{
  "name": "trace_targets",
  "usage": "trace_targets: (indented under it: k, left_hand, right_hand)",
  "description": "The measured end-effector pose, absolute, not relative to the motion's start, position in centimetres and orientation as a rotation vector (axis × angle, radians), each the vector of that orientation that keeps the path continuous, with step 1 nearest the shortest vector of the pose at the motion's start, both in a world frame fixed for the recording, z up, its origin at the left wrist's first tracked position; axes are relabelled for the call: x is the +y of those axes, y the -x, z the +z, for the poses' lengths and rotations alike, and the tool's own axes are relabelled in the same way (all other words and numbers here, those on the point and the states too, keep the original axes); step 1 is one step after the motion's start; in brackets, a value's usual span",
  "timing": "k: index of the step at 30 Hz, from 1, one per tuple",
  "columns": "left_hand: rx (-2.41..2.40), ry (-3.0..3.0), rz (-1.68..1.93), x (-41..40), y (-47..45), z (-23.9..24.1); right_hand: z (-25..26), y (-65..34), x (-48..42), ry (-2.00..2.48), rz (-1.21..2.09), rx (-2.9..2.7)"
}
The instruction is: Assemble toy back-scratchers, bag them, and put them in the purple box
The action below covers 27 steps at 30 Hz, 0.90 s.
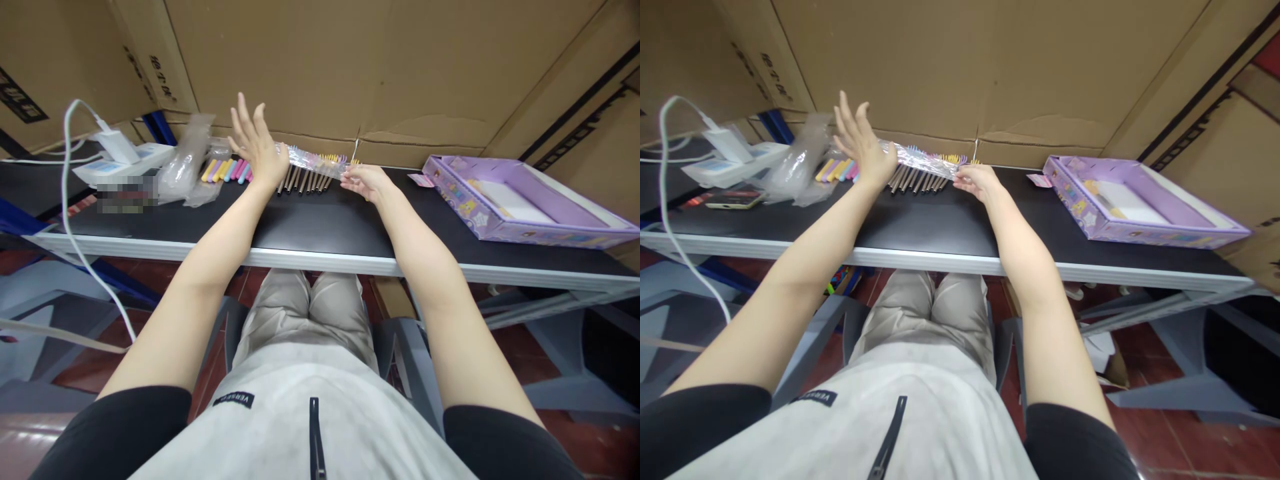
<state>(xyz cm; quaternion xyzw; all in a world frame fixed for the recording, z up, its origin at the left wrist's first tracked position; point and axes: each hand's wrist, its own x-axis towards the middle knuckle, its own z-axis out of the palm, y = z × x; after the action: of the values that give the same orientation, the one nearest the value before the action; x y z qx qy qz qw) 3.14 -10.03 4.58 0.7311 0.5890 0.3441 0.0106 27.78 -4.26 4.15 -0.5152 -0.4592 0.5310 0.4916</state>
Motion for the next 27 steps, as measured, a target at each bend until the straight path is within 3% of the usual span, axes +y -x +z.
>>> trace_targets:
  k: [3, 9, 17, 27]
  left_hand:
    - [1.963, -2.205, 1.245, -7.5, -4.5, 4.2]
    - [1.536, -2.573, 0.881, -4.5, -6.8, 1.2]
    - [1.526, -2.559, 0.668, -4.4, -7.3, 1.5]
    - [1.548, -2.563, 0.706, -4.1, -7.2, 1.2]
  right_hand:
    - [4.1, -27.6, -4.4, 1.245, 1.301, -1.14]
    - [4.0, -27.3, -4.9, 1.246, 1.346, -1.22]
    - [3.5, -26.7, -5.0, 1.25, 1.365, -1.289]
    - [3.5, -26.3, -5.4, 1.265, 1.363, -1.296]
